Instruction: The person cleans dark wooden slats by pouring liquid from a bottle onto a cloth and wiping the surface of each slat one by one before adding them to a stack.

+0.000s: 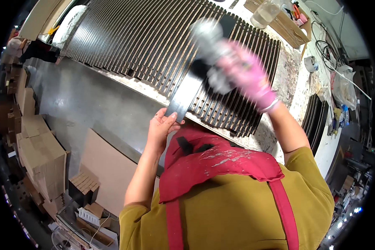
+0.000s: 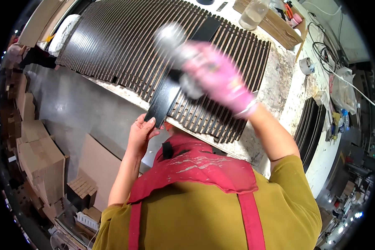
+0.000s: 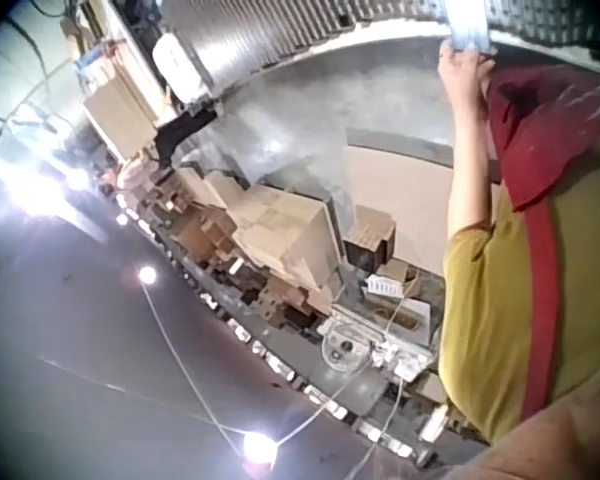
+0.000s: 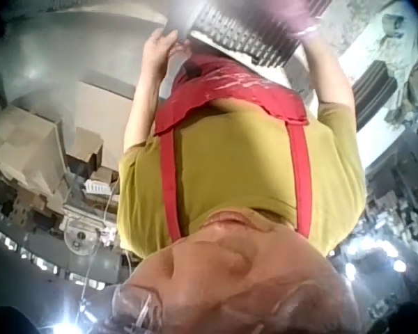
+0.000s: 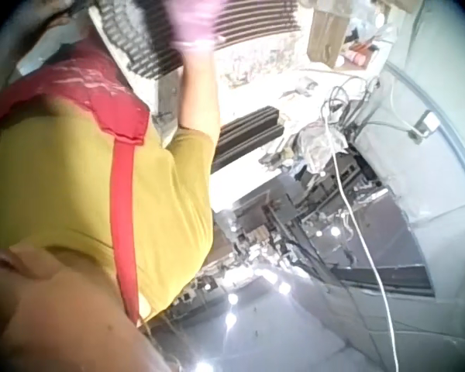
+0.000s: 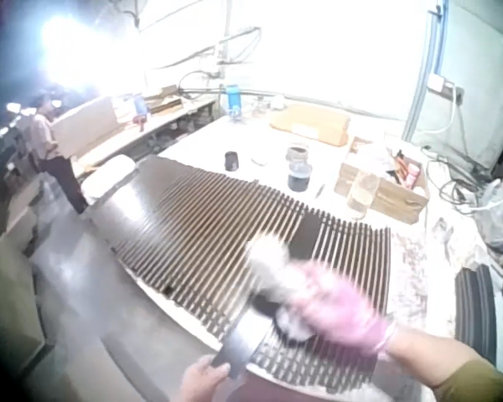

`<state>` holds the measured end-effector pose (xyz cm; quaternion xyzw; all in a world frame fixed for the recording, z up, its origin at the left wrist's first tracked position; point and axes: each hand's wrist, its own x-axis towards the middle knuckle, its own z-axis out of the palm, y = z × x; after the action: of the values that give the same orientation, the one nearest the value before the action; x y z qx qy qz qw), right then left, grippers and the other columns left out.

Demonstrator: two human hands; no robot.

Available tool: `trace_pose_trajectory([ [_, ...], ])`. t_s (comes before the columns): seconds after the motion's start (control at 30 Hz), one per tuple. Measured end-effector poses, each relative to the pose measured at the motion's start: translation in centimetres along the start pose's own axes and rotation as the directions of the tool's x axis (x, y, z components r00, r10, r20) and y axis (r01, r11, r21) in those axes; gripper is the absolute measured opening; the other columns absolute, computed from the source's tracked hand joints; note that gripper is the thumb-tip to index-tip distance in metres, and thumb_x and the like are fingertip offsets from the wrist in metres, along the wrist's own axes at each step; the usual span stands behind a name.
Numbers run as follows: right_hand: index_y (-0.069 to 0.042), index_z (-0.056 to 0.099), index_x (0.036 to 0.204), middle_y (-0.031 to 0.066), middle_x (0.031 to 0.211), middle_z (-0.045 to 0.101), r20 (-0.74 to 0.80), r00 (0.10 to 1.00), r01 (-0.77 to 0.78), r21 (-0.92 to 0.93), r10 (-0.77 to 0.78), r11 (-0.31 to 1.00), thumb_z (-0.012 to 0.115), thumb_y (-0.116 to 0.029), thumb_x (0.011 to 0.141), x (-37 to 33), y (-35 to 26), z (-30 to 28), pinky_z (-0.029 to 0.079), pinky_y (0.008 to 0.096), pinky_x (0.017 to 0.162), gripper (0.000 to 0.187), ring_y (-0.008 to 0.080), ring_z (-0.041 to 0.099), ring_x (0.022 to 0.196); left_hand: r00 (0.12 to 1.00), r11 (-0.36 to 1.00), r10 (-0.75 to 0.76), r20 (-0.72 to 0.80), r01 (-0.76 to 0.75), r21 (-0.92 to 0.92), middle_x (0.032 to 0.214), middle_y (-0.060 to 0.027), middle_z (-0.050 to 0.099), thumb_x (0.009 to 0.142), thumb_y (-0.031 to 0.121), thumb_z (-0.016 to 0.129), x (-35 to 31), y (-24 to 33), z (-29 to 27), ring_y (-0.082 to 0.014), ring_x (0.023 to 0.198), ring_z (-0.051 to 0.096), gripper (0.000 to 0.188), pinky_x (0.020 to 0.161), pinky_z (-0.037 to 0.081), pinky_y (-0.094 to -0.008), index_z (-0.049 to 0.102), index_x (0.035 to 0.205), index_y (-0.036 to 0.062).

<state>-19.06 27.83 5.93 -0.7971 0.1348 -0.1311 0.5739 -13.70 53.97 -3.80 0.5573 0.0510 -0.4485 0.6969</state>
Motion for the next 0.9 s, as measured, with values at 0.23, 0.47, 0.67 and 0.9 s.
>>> trace_pose_trajectory([
  [0.23, -0.005, 0.057, 0.094, 0.0099, 0.079, 0.06, 0.2, 0.966, 0.108, -0.891, 0.166, 0.442, 0.055, -0.011, 0.081, 5.2, 1.7, 6.5, 0.052, 0.0335, 0.055, 0.015, 0.0247, 0.063, 0.069, 0.997, 0.995, -0.019, 0.078, 0.012, 0.096, 0.082, -0.0051, 0.064, 0.088, 0.011, 0.059, -0.1, 1.9, -0.1, -0.0099, 0.072, 0.061, 0.021, 0.062, 0.049, -0.0219, 0.055, 0.105, -0.0003],
  [0.47, -0.004, 0.054, 0.078, 0.0081, 0.069, 0.057, 0.487, 0.826, 0.564, -0.71, -0.283, 0.422, 0.053, -0.016, 0.079, 4.3, 2.9, 7.5, 0.054, 0.0349, 0.061, 0.012, 0.0214, 0.059, 0.06, 0.995, 0.997, -0.043, 0.085, 0.038, 0.06, 0.078, -0.0017, 0.062, 0.089, 0.011, 0.059, 0.4, 2.1, -2.5, -0.0061, 0.064, 0.055, 0.016, 0.059, 0.044, -0.0198, 0.056, 0.101, 0.0026],
  [0.67, -0.006, 0.052, 0.098, 0.007, 0.074, 0.059, -0.162, 0.962, -0.056, -0.905, -0.221, 0.422, 0.051, -0.019, 0.09, 13.6, 9.4, -3.7, 0.053, 0.0279, 0.054, 0.015, 0.0175, 0.06, 0.063, 0.994, 0.994, -0.082, 0.078, 0.077, 0.072, 0.076, -0.0006, 0.06, 0.088, 0.008, 0.061, 0.8, 4.0, -2.7, -0.0057, 0.062, 0.053, 0.018, 0.058, 0.043, -0.0196, 0.055, 0.103, 0.0013],
  [0.9, -0.003, 0.055, 0.093, 0.0101, 0.078, 0.064, -0.056, 0.971, 0.046, -0.91, -0.233, 0.412, 0.055, -0.018, 0.087, 11.9, 5.8, -2.5, 0.052, 0.0316, 0.052, 0.016, 0.02, 0.063, 0.062, 0.994, 0.991, -0.105, 0.032, 0.102, 0.083, 0.07, -0.0009, 0.059, 0.089, 0.007, 0.06, 1.0, 3.3, -2.6, -0.006, 0.056, 0.052, 0.012, 0.05, 0.04, -0.0191, 0.054, 0.099, 0.0051],
])
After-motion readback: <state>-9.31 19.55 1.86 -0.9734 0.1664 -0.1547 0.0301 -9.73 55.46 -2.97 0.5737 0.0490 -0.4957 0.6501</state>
